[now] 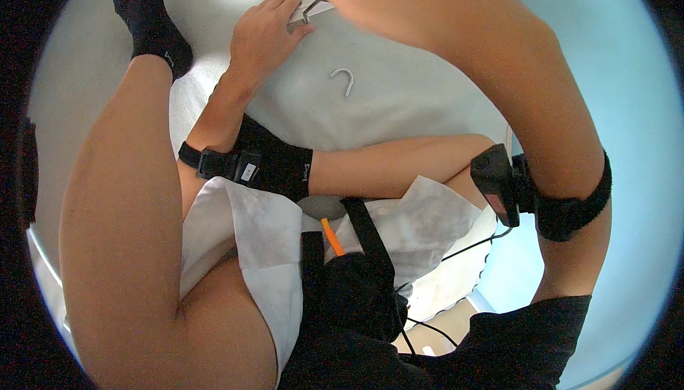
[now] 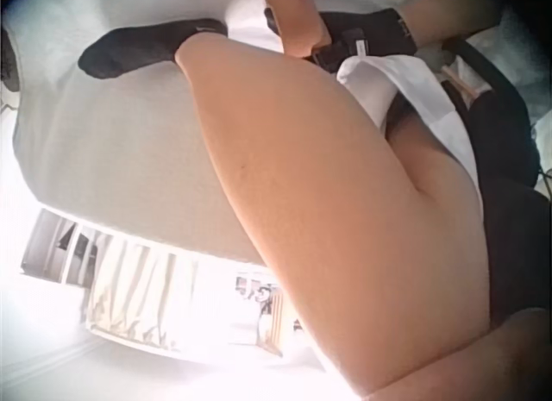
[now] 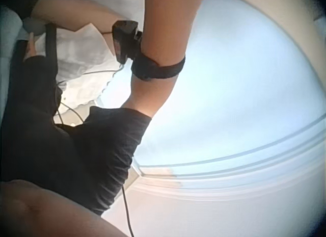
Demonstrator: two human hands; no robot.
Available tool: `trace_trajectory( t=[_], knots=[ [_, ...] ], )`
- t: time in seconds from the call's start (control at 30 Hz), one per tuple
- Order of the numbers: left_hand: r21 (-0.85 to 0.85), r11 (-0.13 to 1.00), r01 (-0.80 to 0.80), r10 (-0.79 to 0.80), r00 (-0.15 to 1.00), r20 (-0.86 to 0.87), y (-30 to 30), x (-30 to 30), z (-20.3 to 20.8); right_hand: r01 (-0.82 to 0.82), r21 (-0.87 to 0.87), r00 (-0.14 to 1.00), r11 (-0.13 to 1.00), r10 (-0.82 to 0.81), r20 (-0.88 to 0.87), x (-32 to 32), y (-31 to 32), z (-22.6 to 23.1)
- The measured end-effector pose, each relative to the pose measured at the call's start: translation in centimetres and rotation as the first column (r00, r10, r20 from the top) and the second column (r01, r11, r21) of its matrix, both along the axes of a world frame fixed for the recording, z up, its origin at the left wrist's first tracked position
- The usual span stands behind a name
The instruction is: The person assembles a metal furniture component by placing small hooks into pre-drilled holes in a metal bracket and using a screwdriver to tighten screws into them.
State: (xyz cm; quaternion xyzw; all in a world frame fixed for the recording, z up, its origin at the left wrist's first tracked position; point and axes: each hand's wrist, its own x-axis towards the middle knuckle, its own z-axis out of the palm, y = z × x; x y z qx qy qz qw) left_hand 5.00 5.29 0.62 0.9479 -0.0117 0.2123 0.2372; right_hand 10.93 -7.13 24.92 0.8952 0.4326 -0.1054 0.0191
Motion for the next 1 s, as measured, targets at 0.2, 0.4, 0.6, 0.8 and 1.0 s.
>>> trace_trajectory(
  t=[0.2, 0.4, 0.6, 0.8, 1.0],
  knots=[
    [-0.011, 1.000, 0.006, -0.006, 1.000, 0.002, -0.1, 0.0, -0.1, -0.204, 0.300, 0.959, 0.932, 0.252, -0.130, 1.4, 0.2, 0.6],
    [0.013, 1.000, 0.006, -0.006, 1.000, 0.012, 0.1, 0.0, -1.0, -0.125, 0.096, 0.989, 0.987, 0.117, 0.086, -0.9, 1.2, 0.8],
    [0.002, 1.000, -0.005, 0.005, 1.000, 0.001, -0.3, 0.0, -0.7, 0.087, -0.079, 0.996, 0.993, -0.087, -0.003, -1.7, 1.3, 2.2],
    [0.012, 1.000, -0.012, 0.012, 1.000, 0.010, -0.1, -0.2, -0.2, -0.005, 0.168, 0.992, 0.986, 0.026, -0.123, 0.1, -0.5, 0.2],
    [0.007, 1.000, -0.013, 0.012, 1.000, 0.015, -0.2, -0.1, -0.2, 0.180, -0.091, 0.983, 0.979, -0.183, -0.018, -0.5, 0.4, 0.9]
  ],
)
